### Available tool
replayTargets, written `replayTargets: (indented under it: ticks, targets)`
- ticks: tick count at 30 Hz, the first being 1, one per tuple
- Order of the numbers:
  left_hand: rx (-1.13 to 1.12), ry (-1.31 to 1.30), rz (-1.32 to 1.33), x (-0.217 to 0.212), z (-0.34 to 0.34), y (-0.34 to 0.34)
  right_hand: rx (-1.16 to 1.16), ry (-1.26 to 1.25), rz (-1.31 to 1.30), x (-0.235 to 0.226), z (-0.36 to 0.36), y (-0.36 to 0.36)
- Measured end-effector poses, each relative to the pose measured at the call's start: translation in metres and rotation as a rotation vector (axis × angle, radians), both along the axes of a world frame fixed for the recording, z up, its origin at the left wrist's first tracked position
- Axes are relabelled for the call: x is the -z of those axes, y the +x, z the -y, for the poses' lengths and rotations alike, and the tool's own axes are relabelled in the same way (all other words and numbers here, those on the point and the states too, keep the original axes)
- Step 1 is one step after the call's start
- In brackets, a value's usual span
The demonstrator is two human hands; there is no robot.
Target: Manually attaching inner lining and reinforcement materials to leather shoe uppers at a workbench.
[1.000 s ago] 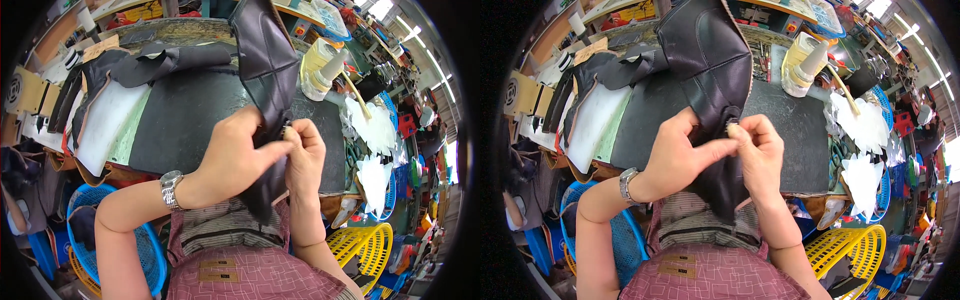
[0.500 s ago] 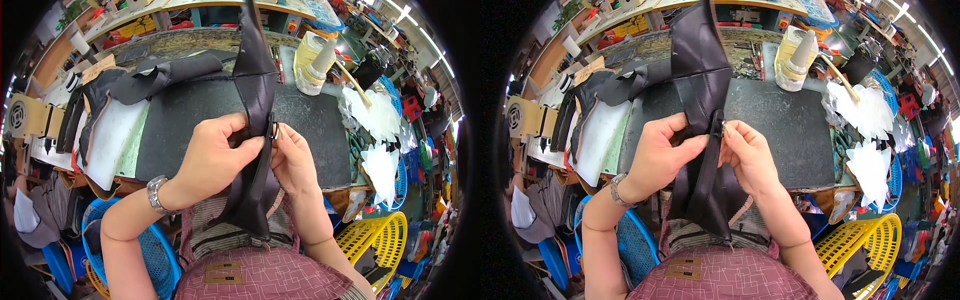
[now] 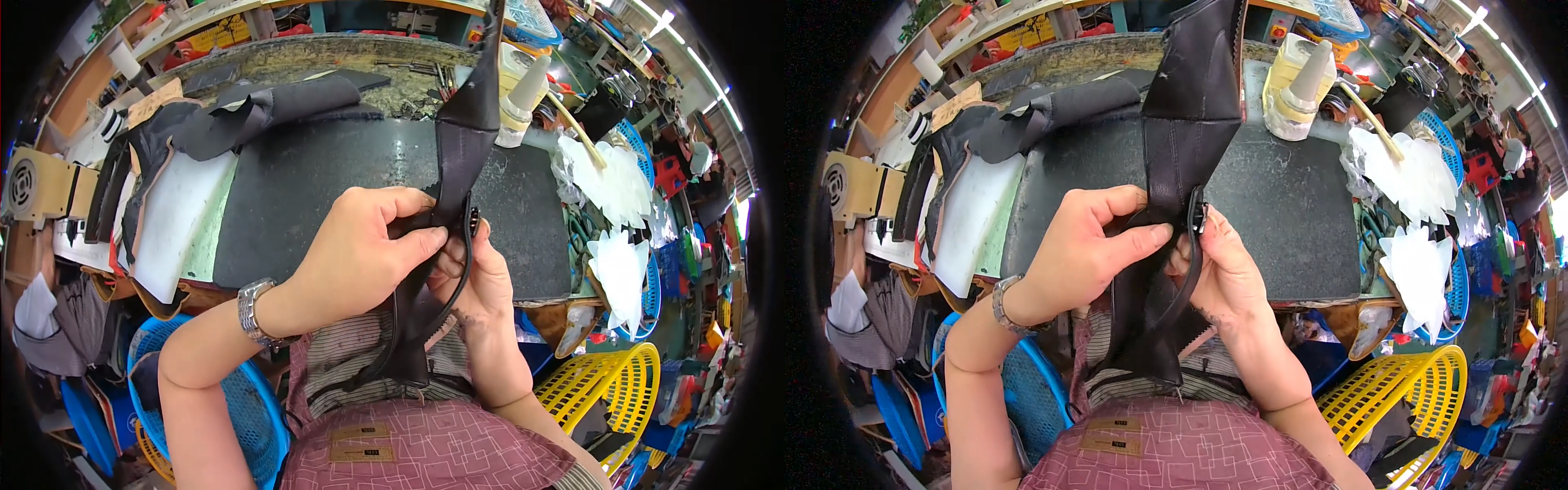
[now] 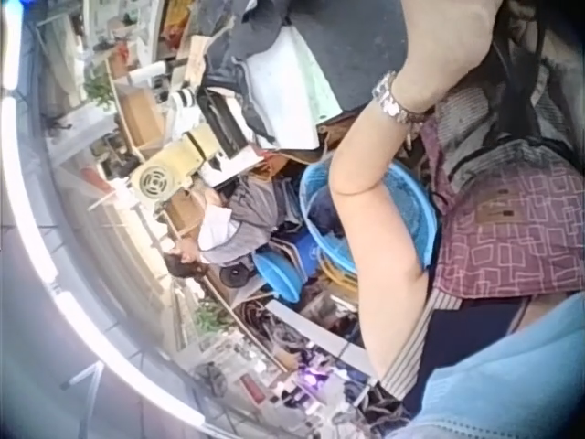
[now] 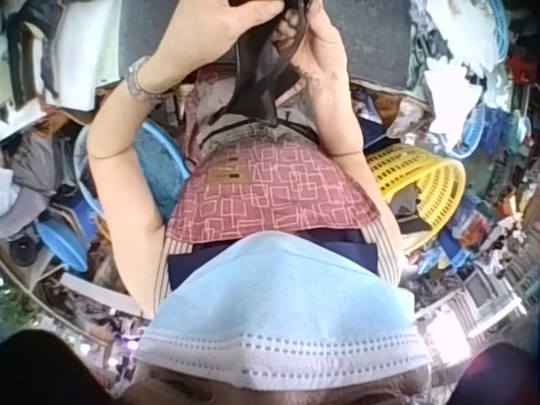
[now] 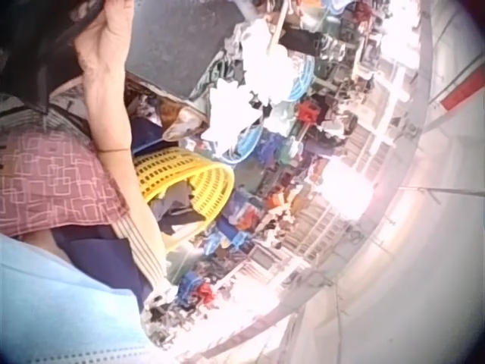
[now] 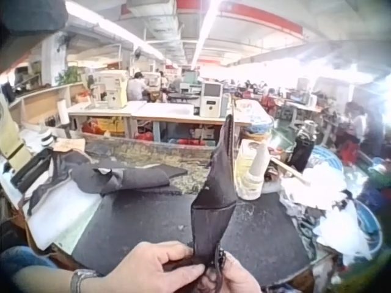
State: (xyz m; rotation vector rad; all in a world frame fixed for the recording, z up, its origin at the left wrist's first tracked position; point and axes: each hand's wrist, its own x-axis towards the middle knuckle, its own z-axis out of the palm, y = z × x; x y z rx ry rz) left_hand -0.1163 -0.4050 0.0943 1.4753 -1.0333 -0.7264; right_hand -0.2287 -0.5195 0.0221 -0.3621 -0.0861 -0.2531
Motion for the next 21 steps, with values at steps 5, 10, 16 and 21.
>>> replayTargets:
  ticks: [5,10,16,21]
  targets:
    - [0.066,-0.003,-0.31,0.002,0.003,-0.001,0.063,-0.011,0.01,0.004,0.001,-0.002]
    - [0.07,0.002,-0.285,-0.003,0.002,-0.003,0.098,0.023,-0.037,0.01,-0.002,-0.004]
    - [0.086,0.052,-0.215,-0.002,0.001,0.005,0.123,-0.104,-0.103,0.008,0.005,0.001]
    - [0.09,0.074,-0.195,0.0,0.004,0.009,0.205,-0.224,-0.109,0.007,0.012,0.002]
